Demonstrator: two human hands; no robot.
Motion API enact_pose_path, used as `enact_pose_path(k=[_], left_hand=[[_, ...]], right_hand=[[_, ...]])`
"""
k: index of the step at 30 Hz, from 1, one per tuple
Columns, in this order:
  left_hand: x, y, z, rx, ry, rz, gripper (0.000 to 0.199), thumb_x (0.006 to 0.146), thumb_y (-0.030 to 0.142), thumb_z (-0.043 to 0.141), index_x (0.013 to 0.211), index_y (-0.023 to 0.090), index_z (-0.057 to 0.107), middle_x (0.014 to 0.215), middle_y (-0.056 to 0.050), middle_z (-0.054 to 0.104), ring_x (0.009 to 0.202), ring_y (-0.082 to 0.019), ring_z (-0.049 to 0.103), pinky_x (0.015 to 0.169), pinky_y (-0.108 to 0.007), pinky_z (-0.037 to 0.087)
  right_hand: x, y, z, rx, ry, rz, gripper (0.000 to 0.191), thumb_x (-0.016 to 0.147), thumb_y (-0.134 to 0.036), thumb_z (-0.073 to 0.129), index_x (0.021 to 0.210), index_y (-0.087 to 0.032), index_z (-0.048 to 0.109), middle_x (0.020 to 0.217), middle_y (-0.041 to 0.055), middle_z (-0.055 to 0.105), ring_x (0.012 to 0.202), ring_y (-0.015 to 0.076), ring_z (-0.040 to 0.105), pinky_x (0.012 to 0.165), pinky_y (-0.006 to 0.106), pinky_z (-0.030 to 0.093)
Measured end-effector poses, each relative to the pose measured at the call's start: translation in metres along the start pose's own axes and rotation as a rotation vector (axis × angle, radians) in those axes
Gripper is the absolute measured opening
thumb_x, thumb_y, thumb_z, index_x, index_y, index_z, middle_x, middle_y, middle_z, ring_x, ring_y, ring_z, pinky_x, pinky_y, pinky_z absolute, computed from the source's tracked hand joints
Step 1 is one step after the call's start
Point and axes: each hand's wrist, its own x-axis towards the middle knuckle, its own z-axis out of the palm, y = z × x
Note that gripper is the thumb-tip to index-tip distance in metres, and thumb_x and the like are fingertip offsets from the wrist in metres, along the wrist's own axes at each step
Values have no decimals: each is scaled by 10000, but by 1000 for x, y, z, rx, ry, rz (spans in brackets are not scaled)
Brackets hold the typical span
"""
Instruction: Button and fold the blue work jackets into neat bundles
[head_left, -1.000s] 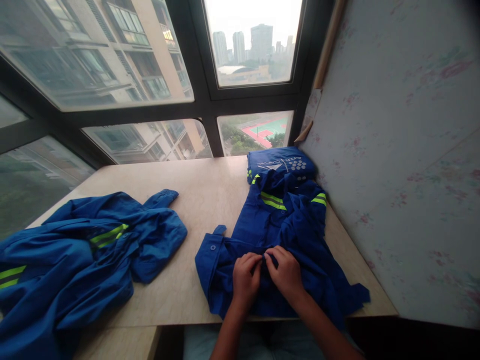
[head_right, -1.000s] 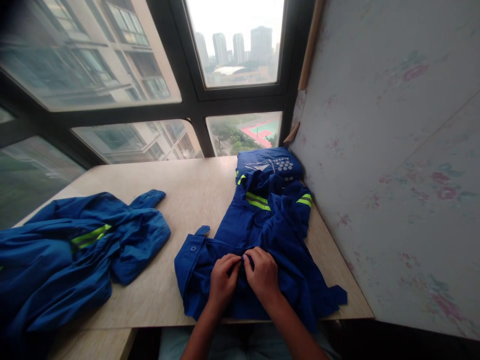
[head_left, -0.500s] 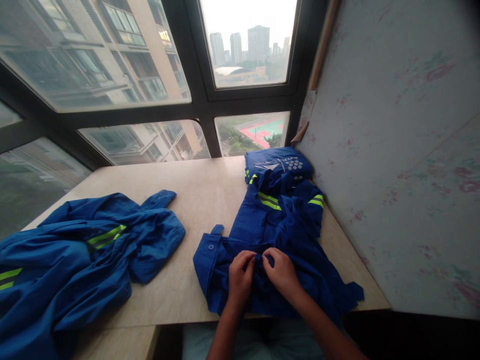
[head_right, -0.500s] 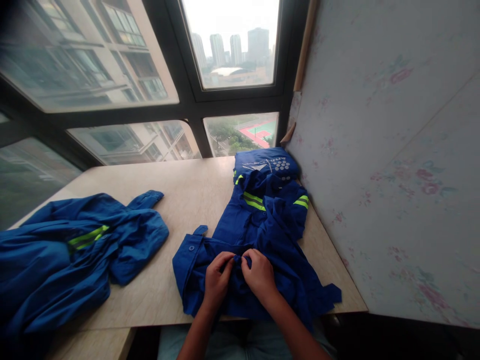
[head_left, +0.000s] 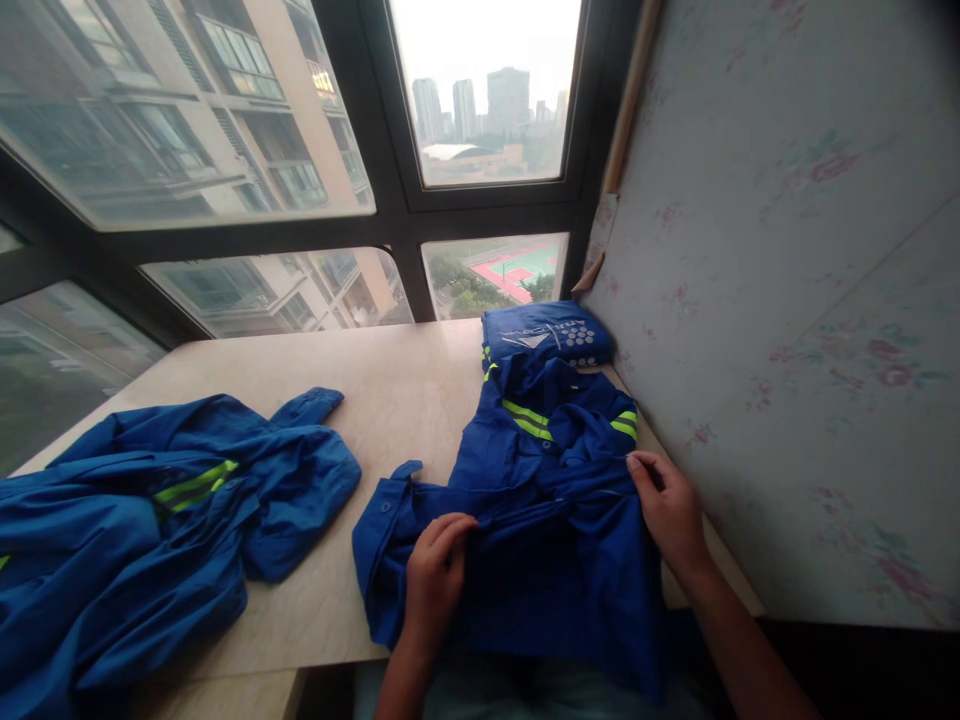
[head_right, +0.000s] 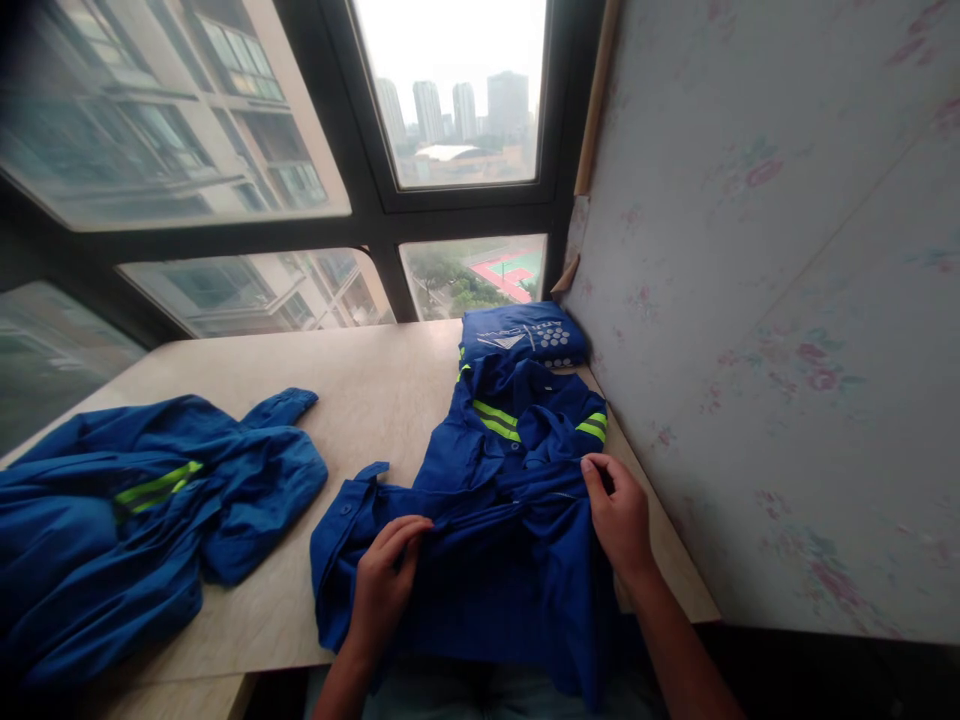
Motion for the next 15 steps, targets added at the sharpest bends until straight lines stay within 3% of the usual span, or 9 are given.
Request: enact_pose_path(k=[5, 8, 10, 12, 15], left_hand=[[-1, 16, -17, 203, -285, 59, 322, 757, 35, 491, 874, 260, 689, 997, -31, 727, 934, -236, 677, 794, -384, 536], [4, 35, -13, 183, -265, 35, 305, 749, 43, 503, 886, 251, 679, 1017, -41, 721, 972, -242, 667, 847, -403, 531], [13, 48, 0, 96, -225, 41, 305, 791, 61, 492, 949, 244, 679, 1045, -55, 716, 1007, -229, 662, 896, -386, 528], [26, 57, 20, 12, -271, 83, 339, 813, 59, 474, 1019, 237, 676, 1077, -63, 712, 1021, -211, 661, 916, -352, 527], [45, 57, 52, 43, -377, 150, 373, 799, 42, 478, 1062, 217, 675, 1126, -86, 699, 1019, -216, 663, 909, -347, 525]], right_hand=[[-2, 7, -17, -395, -119, -211, 288, 900, -364, 483, 1001, -187, 688, 959, 119, 694, 916, 285, 648, 845, 428, 504], [-17, -18, -10, -413, -52, -396, 285, 915, -272, 479, 1118, -193, 661, 1044, 129, 665, 1016, 287, 610, 926, 449, 481], [-25, -42, 2, -326, -120, -535, 273, 931, -220, 468, 1130, -214, 656, 1073, 111, 663, 1043, 261, 603, 956, 422, 474], [-30, -60, 22, -298, -264, -616, 277, 927, -174, 470, 1125, -220, 659, 1080, 97, 673, 1045, 246, 608, 950, 397, 477], [-29, -63, 53, -445, -383, -551, 279, 891, -144, 519, 1126, -187, 663, 1051, 111, 697, 1001, 261, 632, 875, 387, 493]])
